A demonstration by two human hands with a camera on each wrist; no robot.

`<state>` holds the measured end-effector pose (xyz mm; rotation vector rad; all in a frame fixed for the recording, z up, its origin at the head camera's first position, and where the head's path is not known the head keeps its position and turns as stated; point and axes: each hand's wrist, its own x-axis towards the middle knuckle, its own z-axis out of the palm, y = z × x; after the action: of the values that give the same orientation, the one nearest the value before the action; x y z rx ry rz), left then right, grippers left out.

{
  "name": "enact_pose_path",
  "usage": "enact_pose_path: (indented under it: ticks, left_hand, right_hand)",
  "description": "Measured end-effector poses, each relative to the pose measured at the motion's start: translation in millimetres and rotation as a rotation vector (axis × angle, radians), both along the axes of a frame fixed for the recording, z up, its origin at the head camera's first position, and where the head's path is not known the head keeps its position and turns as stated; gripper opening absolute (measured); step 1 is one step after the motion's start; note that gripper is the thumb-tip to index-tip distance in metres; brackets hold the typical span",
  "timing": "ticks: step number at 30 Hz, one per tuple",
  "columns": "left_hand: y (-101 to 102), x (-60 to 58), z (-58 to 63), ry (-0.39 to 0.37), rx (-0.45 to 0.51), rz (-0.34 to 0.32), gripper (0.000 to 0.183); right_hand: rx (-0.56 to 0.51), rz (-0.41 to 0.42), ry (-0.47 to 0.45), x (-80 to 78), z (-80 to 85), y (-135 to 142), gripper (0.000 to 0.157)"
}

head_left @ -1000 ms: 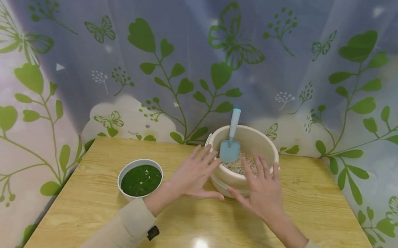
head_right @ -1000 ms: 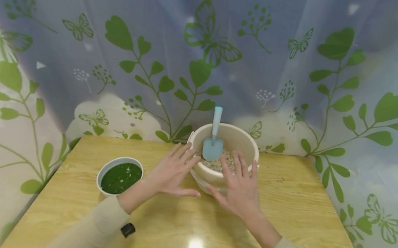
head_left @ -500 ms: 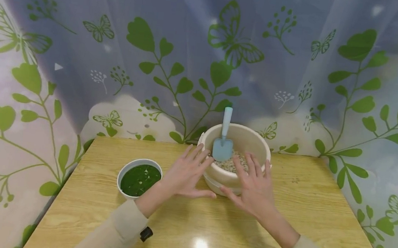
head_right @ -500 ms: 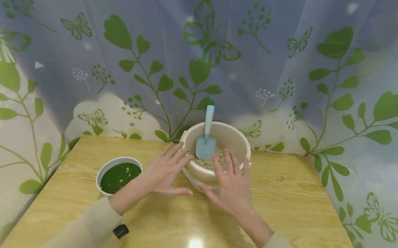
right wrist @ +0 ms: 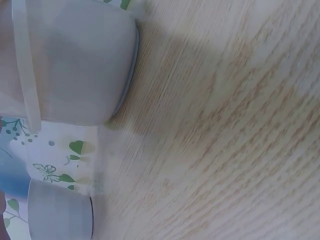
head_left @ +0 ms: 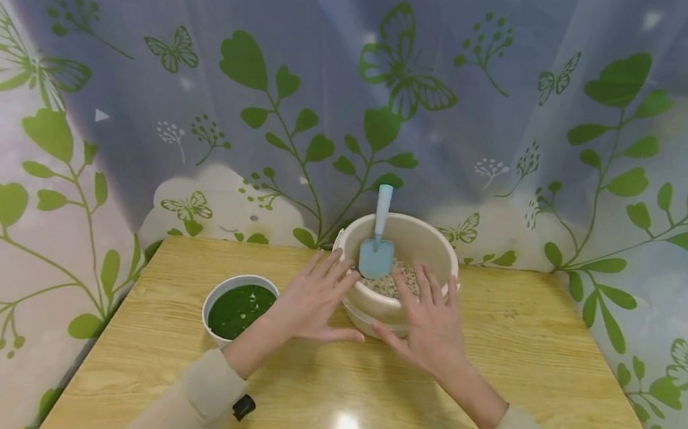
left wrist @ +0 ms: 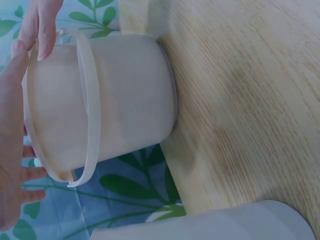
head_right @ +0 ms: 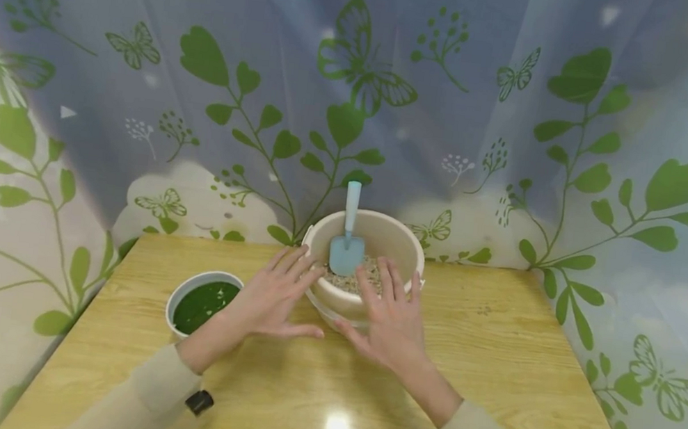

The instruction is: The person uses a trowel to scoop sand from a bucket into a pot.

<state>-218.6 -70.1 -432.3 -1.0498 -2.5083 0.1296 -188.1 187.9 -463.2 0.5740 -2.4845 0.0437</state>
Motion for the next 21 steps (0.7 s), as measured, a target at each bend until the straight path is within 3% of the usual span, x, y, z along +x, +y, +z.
enact_pose_path:
  ticks: [16, 21]
  left_hand:
    - [1, -1.4, 0.3, 0.007, -0.007, 0.028, 0.107]
    - [1, -3.1, 2.3, 0.025, 0.019, 0.083, 0.108]
  right_hand:
    - [0.114, 0.088, -0.15, -0.2, 27.9, 11, 0.102]
    - [0.154, 0.113, -0.143, -9.1, 45.5, 16, 0.103]
